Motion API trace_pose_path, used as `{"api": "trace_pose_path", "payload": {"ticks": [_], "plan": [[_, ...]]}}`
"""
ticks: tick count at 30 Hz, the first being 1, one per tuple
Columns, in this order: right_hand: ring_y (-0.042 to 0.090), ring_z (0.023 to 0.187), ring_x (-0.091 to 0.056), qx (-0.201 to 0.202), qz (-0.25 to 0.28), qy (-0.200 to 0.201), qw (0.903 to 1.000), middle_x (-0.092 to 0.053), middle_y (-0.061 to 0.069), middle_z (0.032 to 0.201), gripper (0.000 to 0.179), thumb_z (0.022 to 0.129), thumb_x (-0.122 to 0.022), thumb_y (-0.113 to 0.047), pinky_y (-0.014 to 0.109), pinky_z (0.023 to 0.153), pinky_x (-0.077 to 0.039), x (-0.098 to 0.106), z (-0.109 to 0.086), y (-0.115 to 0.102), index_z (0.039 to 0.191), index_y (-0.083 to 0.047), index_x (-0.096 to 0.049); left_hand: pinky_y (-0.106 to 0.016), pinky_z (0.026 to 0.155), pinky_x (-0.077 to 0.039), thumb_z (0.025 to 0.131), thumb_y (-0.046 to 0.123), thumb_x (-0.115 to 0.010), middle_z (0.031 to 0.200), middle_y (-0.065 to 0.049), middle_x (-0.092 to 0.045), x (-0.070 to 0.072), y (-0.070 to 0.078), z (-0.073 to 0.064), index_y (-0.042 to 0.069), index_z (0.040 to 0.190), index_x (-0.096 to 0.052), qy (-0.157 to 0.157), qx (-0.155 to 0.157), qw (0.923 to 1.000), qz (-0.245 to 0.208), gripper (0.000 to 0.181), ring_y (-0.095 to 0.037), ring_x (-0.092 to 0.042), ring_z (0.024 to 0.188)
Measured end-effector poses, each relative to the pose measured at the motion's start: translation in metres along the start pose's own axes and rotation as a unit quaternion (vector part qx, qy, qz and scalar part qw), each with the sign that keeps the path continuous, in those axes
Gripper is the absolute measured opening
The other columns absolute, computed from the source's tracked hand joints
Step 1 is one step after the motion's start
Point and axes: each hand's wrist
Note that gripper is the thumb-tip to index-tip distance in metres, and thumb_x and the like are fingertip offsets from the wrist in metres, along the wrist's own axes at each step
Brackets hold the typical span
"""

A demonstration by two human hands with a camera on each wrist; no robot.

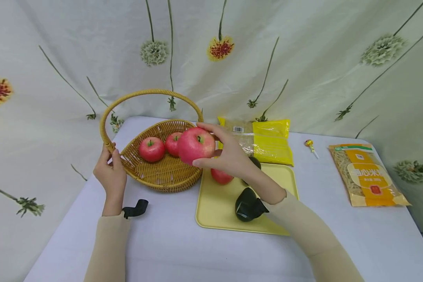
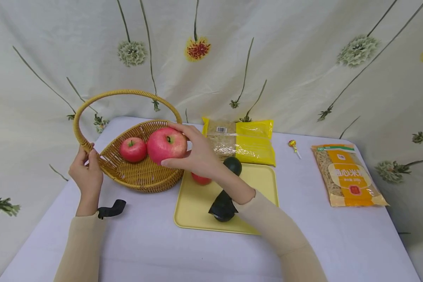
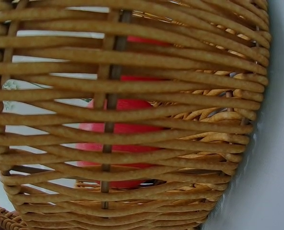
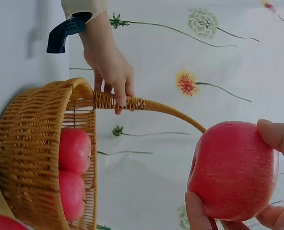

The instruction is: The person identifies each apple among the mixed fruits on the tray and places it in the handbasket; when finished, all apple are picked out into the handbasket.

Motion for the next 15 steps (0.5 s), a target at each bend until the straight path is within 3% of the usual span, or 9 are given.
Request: {"api": "trace_pose_path", "payload": {"ticks": [4, 9, 15], "plan": [[0.017, 0.116, -0.050, -0.018, -0.006, -0.012, 0.9997, -0.052, -0.003, 0.134, 0.078, 0.075, -0.083, -0.018, 0.031, 0.082, -0.057, -0.013, 0.016, 0.000, 0.143, -0.024, -0.046, -0.008, 0.071, -0.039, 0.100, 0.016, -0.050, 0.120, -0.012, -0.069, -0.001, 0.000, 0.000, 0.006, 0.125, -0.066, 0.001, -0.002, 1.0000, -0.003, 0.032, 0.012, -0.050, 0.092], [0.017, 0.120, -0.051, -0.029, -0.036, -0.012, 0.9988, -0.050, -0.002, 0.139, 0.081, 0.073, -0.085, -0.023, 0.032, 0.091, -0.053, -0.032, 0.035, 0.008, 0.144, -0.024, -0.045, -0.007, 0.069, -0.039, 0.099, 0.017, -0.050, 0.118, -0.013, -0.070, -0.001, 0.000, 0.001, 0.007, 0.126, -0.066, 0.003, -0.004, 1.0000, 0.000, 0.032, 0.004, -0.054, 0.092], [0.016, 0.121, -0.051, -0.042, -0.060, -0.009, 0.9973, -0.049, -0.003, 0.141, 0.081, 0.072, -0.085, -0.025, 0.031, 0.095, -0.049, -0.058, 0.053, 0.027, 0.143, -0.025, -0.046, -0.008, 0.070, -0.039, 0.099, 0.016, -0.050, 0.114, -0.014, -0.070, 0.000, 0.001, 0.000, 0.004, 0.121, -0.067, 0.004, -0.005, 1.0000, 0.003, 0.030, 0.011, -0.050, 0.091]]}}
Point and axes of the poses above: each hand's wrist, its own z-axis towards the middle knuckle, its own x-axis out of the back of the hand, y = z × x
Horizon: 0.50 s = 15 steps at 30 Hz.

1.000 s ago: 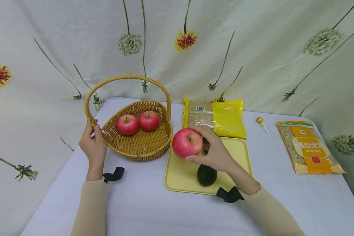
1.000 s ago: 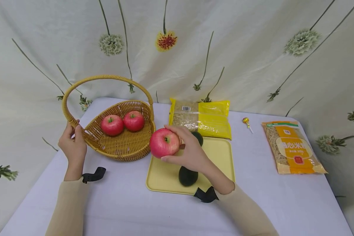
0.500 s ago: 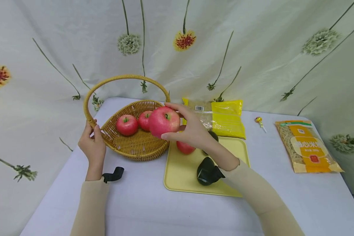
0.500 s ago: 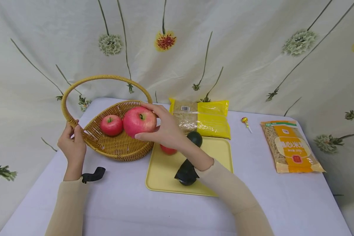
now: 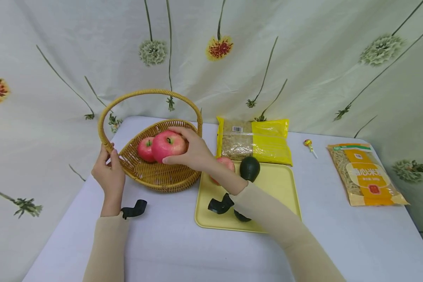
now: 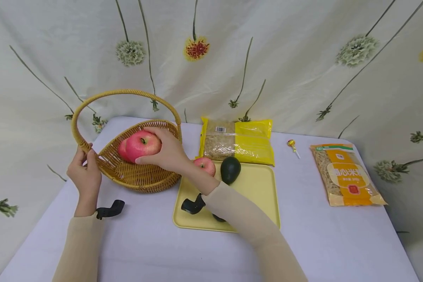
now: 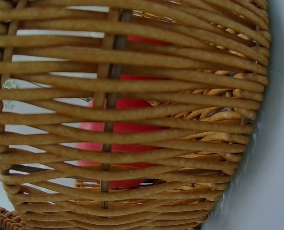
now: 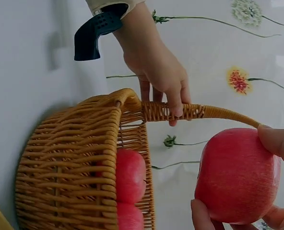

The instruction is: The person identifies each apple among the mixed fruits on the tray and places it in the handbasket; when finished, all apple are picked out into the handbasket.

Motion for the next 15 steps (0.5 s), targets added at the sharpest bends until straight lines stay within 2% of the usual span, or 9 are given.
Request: {"api": "trace_pose_path", "payload": {"ticks": [6, 15], "plan": [[0.017, 0.119, -0.051, -0.003, -0.051, -0.002, 0.9987, -0.050, 0.001, 0.139, 0.082, 0.071, -0.086, -0.028, 0.031, 0.093, -0.049, -0.028, 0.012, 0.011, 0.143, -0.020, -0.047, -0.007, 0.071, -0.039, 0.099, 0.016, -0.050, 0.116, -0.012, -0.070, 0.000, 0.002, 0.000, 0.004, 0.122, -0.067, -0.002, -0.002, 1.0000, -0.002, 0.030, 0.015, -0.048, 0.090], [0.020, 0.127, -0.049, -0.028, -0.109, -0.018, 0.9935, -0.051, 0.004, 0.142, 0.083, 0.071, -0.086, -0.030, 0.035, 0.101, -0.046, -0.061, 0.019, 0.024, 0.144, -0.020, -0.048, -0.008, 0.071, -0.040, 0.099, 0.015, -0.050, 0.119, -0.012, -0.070, 0.000, 0.000, -0.001, 0.007, 0.125, -0.066, -0.001, 0.003, 1.0000, -0.006, 0.031, 0.013, -0.049, 0.090]]}}
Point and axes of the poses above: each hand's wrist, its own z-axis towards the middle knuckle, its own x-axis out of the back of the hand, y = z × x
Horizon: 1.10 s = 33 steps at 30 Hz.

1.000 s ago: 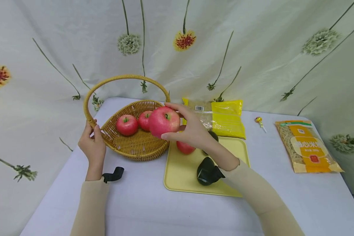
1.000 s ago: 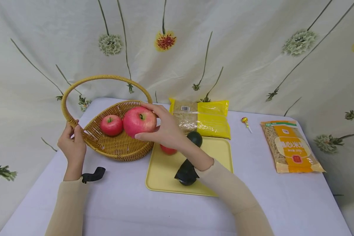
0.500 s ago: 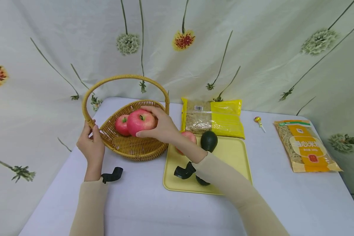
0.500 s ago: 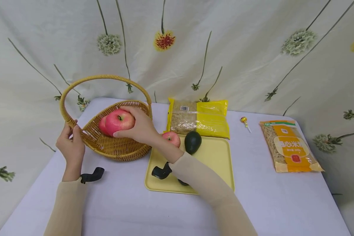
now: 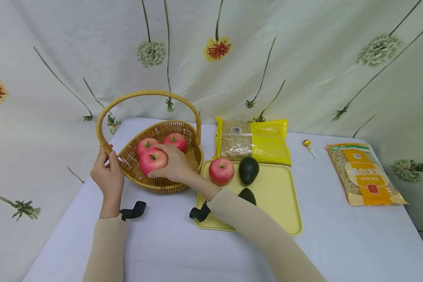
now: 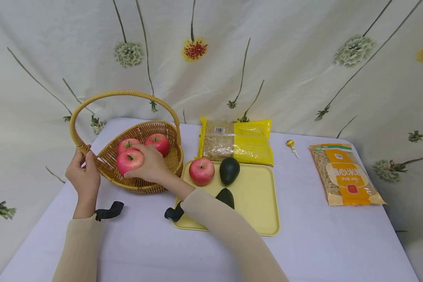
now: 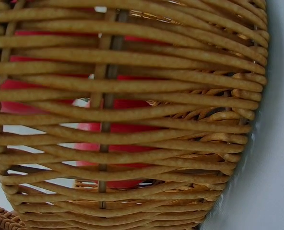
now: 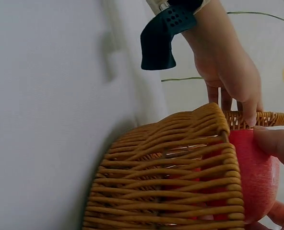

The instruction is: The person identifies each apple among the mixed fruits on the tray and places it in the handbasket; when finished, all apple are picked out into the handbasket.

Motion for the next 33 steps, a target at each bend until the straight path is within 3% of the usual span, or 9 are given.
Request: {"api": "trace_pose_path", "payload": {"ticks": [11, 27, 33], "plan": [[0.015, 0.120, -0.052, 0.013, -0.028, -0.013, 0.9994, -0.057, 0.003, 0.131, 0.081, 0.069, -0.087, -0.033, 0.028, 0.098, -0.046, -0.026, 0.014, 0.009, 0.141, -0.019, -0.051, -0.007, 0.069, -0.039, 0.099, 0.014, -0.050, 0.112, -0.016, -0.070, 0.001, 0.002, 0.003, 0.003, 0.122, -0.067, 0.008, -0.009, 0.9999, -0.005, 0.031, 0.013, -0.049, 0.089], [0.015, 0.115, -0.052, -0.018, -0.052, -0.030, 0.9980, -0.058, 0.003, 0.126, 0.080, 0.071, -0.086, -0.036, 0.028, 0.094, -0.047, -0.035, 0.021, 0.009, 0.141, -0.021, -0.051, -0.007, 0.069, -0.039, 0.098, 0.014, -0.050, 0.114, -0.016, -0.070, 0.002, 0.000, 0.002, 0.005, 0.123, -0.067, 0.013, -0.005, 0.9999, 0.002, 0.031, 0.013, -0.050, 0.089], [0.015, 0.111, -0.049, 0.014, -0.103, -0.042, 0.9937, -0.061, 0.003, 0.123, 0.077, 0.072, -0.085, -0.035, 0.021, 0.089, -0.044, -0.037, 0.025, 0.013, 0.139, -0.015, -0.053, -0.007, 0.070, -0.039, 0.098, 0.014, -0.050, 0.114, -0.016, -0.070, 0.000, 0.000, 0.001, 0.004, 0.123, -0.067, 0.009, -0.004, 1.0000, 0.000, 0.031, 0.006, -0.054, 0.091]]}}
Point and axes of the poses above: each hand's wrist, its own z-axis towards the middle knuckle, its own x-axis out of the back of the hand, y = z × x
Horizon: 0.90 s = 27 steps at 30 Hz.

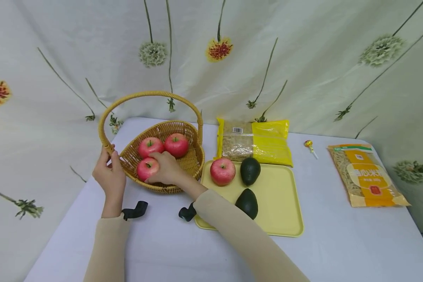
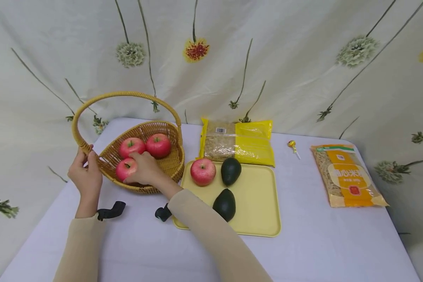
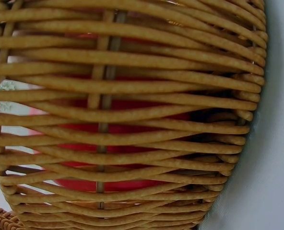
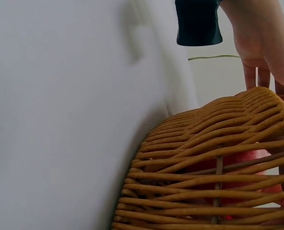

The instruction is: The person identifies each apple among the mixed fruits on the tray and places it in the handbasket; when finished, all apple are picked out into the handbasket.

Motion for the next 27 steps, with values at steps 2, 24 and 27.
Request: {"api": "trace_pose_path", "payload": {"ticks": [2, 24, 27], "plan": [[0.015, 0.111, -0.047, 0.006, -0.008, -0.003, 0.9999, -0.061, 0.003, 0.124, 0.077, 0.072, -0.085, -0.035, 0.020, 0.088, -0.043, -0.0003, 0.0004, 0.0005, 0.139, -0.014, -0.053, -0.007, 0.070, -0.039, 0.098, 0.015, -0.050, 0.114, -0.016, -0.070, -0.0007, 0.0002, -0.0003, 0.005, 0.123, -0.067, -0.002, -0.001, 1.0000, -0.002, 0.031, 0.007, -0.053, 0.091], [0.014, 0.110, -0.046, -0.009, 0.027, -0.007, 0.9996, -0.058, 0.005, 0.127, 0.076, 0.079, -0.079, -0.042, 0.024, 0.088, -0.045, 0.0022, -0.0014, 0.0039, 0.145, -0.022, -0.047, -0.007, 0.070, -0.040, 0.099, 0.014, -0.051, 0.114, -0.016, -0.070, 0.0002, -0.0006, -0.0010, 0.005, 0.124, -0.067, -0.005, -0.001, 0.9999, -0.011, 0.031, 0.012, -0.050, 0.090], [0.015, 0.114, -0.046, -0.007, 0.019, -0.004, 0.9998, -0.058, 0.004, 0.128, 0.076, 0.078, -0.079, -0.043, 0.026, 0.091, -0.045, 0.0061, -0.0036, 0.0021, 0.144, -0.022, -0.047, -0.007, 0.070, -0.040, 0.099, 0.014, -0.050, 0.113, -0.016, -0.070, 0.0007, -0.0008, -0.0006, 0.005, 0.123, -0.067, -0.005, -0.001, 0.9999, -0.009, 0.031, 0.012, -0.050, 0.090]]}}
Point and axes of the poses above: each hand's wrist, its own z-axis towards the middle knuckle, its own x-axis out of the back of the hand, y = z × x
